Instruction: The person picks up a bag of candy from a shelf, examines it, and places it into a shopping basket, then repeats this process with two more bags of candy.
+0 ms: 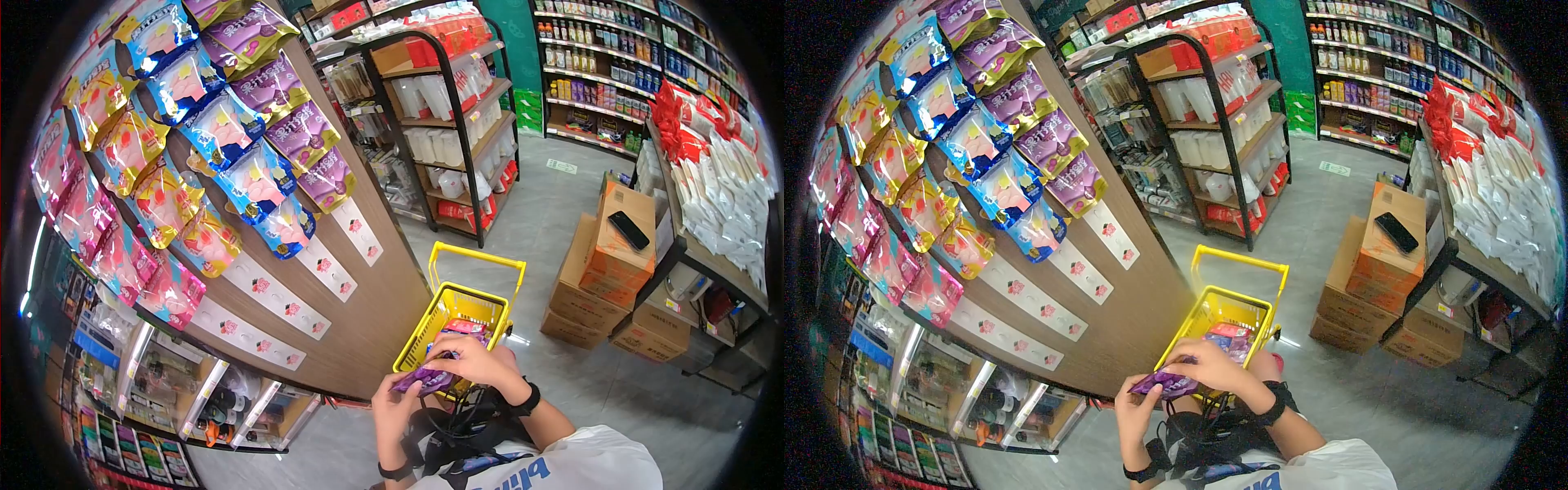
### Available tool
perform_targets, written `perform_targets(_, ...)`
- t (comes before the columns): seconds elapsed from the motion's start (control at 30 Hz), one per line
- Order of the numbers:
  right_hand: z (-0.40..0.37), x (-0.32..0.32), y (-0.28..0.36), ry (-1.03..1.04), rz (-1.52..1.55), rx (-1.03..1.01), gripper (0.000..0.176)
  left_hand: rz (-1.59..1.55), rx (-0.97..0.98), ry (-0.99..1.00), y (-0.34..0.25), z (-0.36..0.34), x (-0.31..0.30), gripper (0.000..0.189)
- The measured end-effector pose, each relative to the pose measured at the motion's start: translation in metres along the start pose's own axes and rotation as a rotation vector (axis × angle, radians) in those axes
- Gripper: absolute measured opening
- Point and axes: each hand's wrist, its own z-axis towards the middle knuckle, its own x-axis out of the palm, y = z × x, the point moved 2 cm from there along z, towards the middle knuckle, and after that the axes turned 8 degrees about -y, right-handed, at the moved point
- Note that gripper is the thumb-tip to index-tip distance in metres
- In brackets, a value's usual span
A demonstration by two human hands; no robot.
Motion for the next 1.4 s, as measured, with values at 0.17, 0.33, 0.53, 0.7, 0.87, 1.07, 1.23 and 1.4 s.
perform_targets(0.17, 0.0, 0.002, 0.001, -0.014, 0.017, 0.026, 0.016, -0.014, -0.004, -0.024, -0.002, -0.001, 0.001, 0.02)
perform_targets(0.33, -0.002, 0.005, 0.005, 0.088, 0.042, 0.164, 0.023, 0.127, 0.018, 0.005, -0.008, -0.001, -0.002, 0.018)
perform_targets(0.53, -0.003, 0.004, 0.004, 0.092, -0.087, 0.188, 0.028, 0.04, 0.008, -0.003, -0.002, -0.001, -0.001, 0.019)
perform_targets(0.7, -0.003, 0.002, 0.0, 0.055, -0.165, 0.21, 0.032, -0.013, -0.029, 0.015, 0.008, 0.001, -0.002, 0.022)
perform_targets(0.87, -0.002, 0.002, 0.001, 0.018, -0.096, 0.194, 0.033, 0.038, 0.027, -0.028, 0.018, 0.001, -0.003, 0.02)
perform_targets(1.07, -0.001, 0.001, -0.007, 0.09, -0.116, 0.233, 0.036, 0.099, 0.074, -0.081, 0.011, 0.001, -0.004, 0.018)
perform_targets(1.23, -0.003, 0.002, -0.014, 0.083, -0.137, 0.216, 0.042, 0.113, 0.088, -0.068, 0.006, 0.001, -0.004, 0.018)
perform_targets(1.4, -0.003, 0.002, -0.017, 0.031, -0.156, 0.2, 0.041, 0.122, 0.025, -0.064, 0.005, 0.0, -0.005, 0.019)
